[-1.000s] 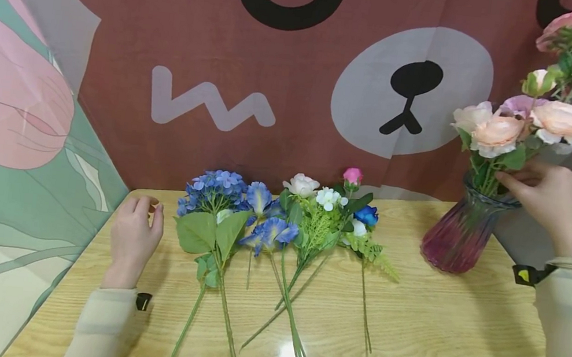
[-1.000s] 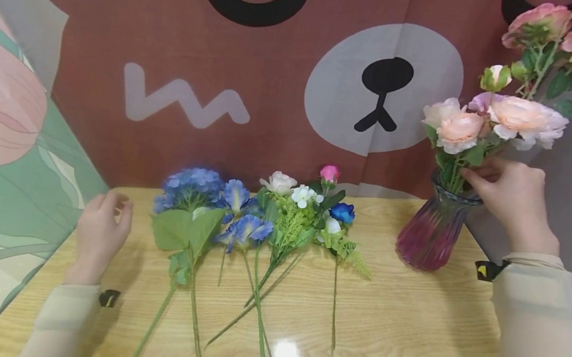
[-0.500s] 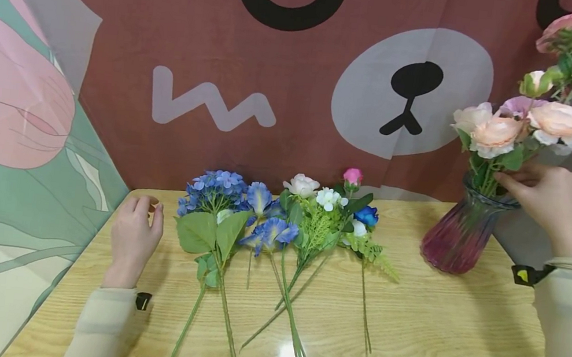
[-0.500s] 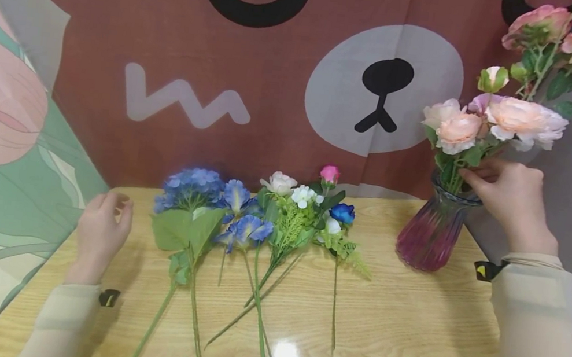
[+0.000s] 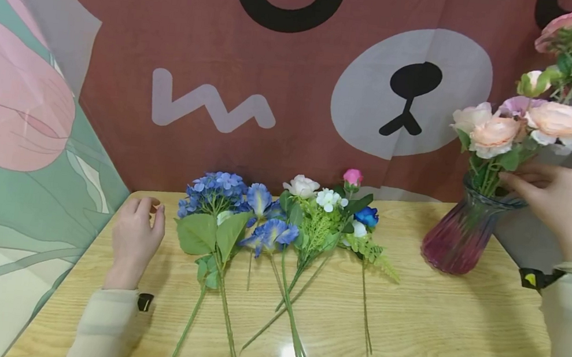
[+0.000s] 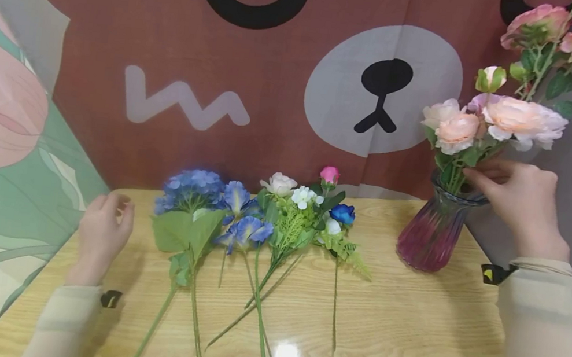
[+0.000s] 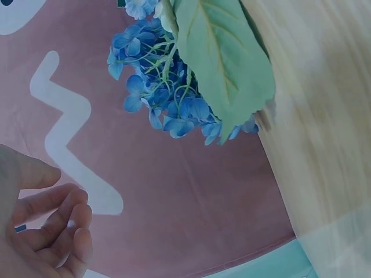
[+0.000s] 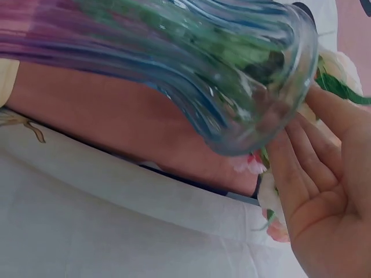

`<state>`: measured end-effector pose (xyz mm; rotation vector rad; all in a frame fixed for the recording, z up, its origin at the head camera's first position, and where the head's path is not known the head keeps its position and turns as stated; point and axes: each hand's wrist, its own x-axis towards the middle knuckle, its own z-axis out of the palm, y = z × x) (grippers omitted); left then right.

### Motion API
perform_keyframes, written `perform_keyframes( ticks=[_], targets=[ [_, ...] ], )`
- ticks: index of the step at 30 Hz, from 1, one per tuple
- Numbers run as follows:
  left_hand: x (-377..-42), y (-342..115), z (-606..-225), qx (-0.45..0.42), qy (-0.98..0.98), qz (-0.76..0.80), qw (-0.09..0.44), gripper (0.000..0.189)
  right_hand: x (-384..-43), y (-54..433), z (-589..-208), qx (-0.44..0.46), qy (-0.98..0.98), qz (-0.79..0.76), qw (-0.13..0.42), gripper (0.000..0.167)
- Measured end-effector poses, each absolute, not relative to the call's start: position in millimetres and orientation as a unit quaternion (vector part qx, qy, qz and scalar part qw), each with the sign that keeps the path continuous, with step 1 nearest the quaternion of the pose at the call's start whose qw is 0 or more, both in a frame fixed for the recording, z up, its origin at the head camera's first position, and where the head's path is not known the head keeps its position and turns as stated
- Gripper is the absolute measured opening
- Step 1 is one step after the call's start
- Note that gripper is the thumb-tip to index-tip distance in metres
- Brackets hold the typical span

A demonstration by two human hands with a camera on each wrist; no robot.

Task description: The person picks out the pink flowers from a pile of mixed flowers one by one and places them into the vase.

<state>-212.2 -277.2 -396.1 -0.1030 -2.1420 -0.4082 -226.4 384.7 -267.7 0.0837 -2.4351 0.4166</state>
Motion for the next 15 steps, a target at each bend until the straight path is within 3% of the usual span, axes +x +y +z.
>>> perform_keyframes(
  ticks=[7, 15],
  targets=[
    [-216.5, -265.8, -390.3, -0.05, -0.869, -0.175, 0.46, 0.014, -212.9, 384.7, -263.8, -0.021, -0.935, 0.187, 0.299, 0.045],
    [-223.3, -240.1, -382.2, -0.072, -0.863, -0.181, 0.467, 0.013, -202.1, 372.1, -262.3, 0.019, -0.894, 0.242, 0.375, 0.033]
  ],
)
